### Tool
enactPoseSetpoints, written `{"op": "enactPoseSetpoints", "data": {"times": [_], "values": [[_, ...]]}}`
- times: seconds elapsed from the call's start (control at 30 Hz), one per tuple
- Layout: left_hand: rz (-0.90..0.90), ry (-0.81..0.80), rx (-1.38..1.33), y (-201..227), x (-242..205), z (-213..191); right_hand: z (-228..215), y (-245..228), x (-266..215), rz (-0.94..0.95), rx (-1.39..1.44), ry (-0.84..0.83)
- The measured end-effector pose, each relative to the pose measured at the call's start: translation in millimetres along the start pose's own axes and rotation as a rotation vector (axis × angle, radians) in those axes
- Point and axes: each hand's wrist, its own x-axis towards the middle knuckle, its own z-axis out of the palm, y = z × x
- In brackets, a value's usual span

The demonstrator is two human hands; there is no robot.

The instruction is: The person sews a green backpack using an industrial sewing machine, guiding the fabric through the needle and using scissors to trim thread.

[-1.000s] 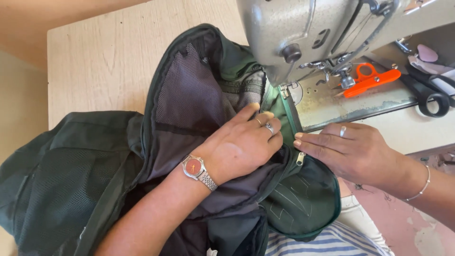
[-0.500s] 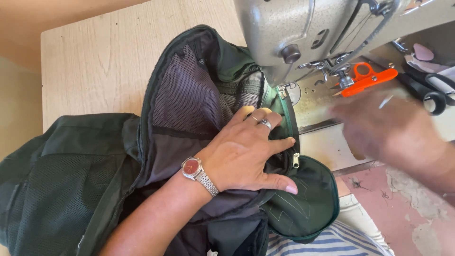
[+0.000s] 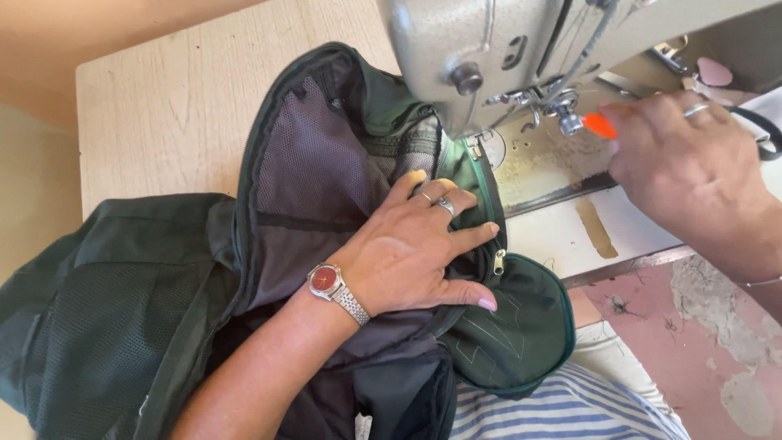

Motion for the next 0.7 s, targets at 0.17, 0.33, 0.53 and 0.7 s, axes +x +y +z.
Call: {"op": "enactPoseSetpoints", "data": {"times": [0.17,0.33,0.53,0.7], "values": [[0.037,0.043,0.013,-1,3,1,-58,-13,-13,0.863,0.857,-0.862],[0.160,0.037,0.087,3,12,-10,-91,-62,-85,0.827,1.308,-1.018],[0.007,0.057,-0.114,24,27,-13,-120,-121,-75,0.583,2.095,-0.448],[-0.641,0.005,-0.559,35,44,-28,-156,-101,23,0.131,1.918,0.037]]}}
